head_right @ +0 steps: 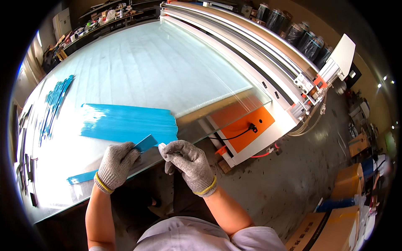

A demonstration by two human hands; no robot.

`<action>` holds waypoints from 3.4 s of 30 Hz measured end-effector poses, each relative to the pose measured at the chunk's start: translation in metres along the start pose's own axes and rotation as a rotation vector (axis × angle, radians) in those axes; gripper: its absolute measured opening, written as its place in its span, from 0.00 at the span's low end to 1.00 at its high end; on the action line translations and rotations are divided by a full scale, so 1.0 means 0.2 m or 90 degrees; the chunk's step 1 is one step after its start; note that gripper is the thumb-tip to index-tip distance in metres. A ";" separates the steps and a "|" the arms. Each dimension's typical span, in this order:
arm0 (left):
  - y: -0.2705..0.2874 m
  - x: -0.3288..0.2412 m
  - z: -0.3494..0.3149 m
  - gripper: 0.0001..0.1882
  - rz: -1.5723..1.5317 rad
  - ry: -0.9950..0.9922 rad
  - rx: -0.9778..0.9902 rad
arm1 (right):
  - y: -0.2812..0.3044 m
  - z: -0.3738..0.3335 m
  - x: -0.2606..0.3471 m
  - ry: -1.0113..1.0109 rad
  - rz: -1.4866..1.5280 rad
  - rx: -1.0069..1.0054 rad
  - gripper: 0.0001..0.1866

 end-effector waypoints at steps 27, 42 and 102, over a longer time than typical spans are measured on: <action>-0.06 0.02 -0.04 0.14 -0.130 0.097 0.145 | -0.17 -0.03 0.01 0.092 -0.330 -0.047 0.28; -0.06 0.06 -0.04 0.15 -0.216 0.110 0.076 | -0.14 -0.04 -0.03 -0.040 -0.115 0.003 0.19; 0.00 -0.02 -0.15 0.09 -0.069 0.037 0.080 | -0.20 -0.21 0.01 0.121 -0.288 0.013 0.11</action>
Point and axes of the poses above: each hand's wrist, its own z-axis towards the middle knuckle, its own y-axis out of the back of the hand, x = y × z, the point moved 4 cm from there along z, towards the middle knuckle, and after that the axes turned 5 degrees about -x, right-handed, at the moved point
